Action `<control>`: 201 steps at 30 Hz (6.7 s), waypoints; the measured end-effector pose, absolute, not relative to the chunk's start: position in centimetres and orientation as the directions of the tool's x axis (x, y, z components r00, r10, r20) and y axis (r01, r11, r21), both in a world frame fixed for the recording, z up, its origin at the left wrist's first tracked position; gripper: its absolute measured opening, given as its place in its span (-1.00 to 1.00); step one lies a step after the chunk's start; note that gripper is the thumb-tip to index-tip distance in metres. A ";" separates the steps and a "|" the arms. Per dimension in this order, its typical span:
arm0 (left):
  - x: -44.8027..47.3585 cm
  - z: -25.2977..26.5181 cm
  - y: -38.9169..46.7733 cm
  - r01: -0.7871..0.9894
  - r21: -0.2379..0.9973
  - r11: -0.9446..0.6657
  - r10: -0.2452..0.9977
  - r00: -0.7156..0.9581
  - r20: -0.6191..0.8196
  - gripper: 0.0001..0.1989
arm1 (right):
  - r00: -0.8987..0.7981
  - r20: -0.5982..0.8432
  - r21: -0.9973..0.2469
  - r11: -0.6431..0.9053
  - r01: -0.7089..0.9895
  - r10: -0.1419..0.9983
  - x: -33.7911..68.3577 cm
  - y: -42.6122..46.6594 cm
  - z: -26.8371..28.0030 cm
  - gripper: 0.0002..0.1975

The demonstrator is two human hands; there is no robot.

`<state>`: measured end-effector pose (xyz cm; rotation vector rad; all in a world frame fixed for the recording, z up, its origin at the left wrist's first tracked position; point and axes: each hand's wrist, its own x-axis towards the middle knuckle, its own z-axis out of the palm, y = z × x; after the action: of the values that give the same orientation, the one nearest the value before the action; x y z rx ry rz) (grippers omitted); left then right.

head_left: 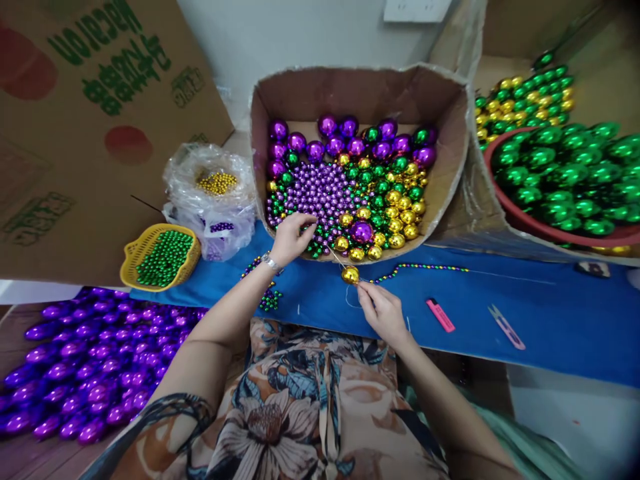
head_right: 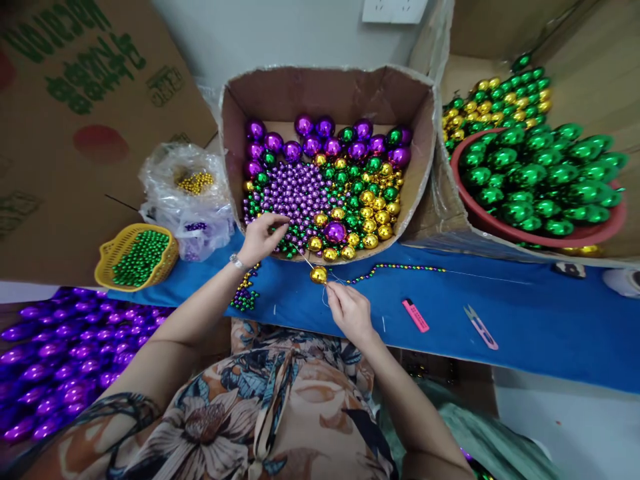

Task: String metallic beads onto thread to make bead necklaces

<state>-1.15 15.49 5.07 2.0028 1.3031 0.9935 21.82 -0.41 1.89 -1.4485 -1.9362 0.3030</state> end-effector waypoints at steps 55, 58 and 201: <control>5.1 8.1 15.2 -0.375 0.829 0.414 0.833 0.523 -0.179 -0.72 | 0.002 0.436 -0.623 0.300 0.722 0.900 24.3 -1.6 2.8 -0.72; 4.5 7.3 14.2 -0.423 0.807 0.413 0.867 0.453 -0.207 -0.74 | -0.047 0.431 -0.586 0.319 0.745 0.901 23.9 -1.3 2.7 -0.73; 0.4 6.2 9.6 -0.422 0.846 0.327 0.941 0.230 -0.249 -0.65 | -0.160 0.252 -0.443 0.261 0.858 0.954 23.6 -2.7 0.5 -0.73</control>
<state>0.36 9.57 6.16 0.7277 0.8769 1.0606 23.63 -2.67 0.51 -1.6371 -2.0613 0.2688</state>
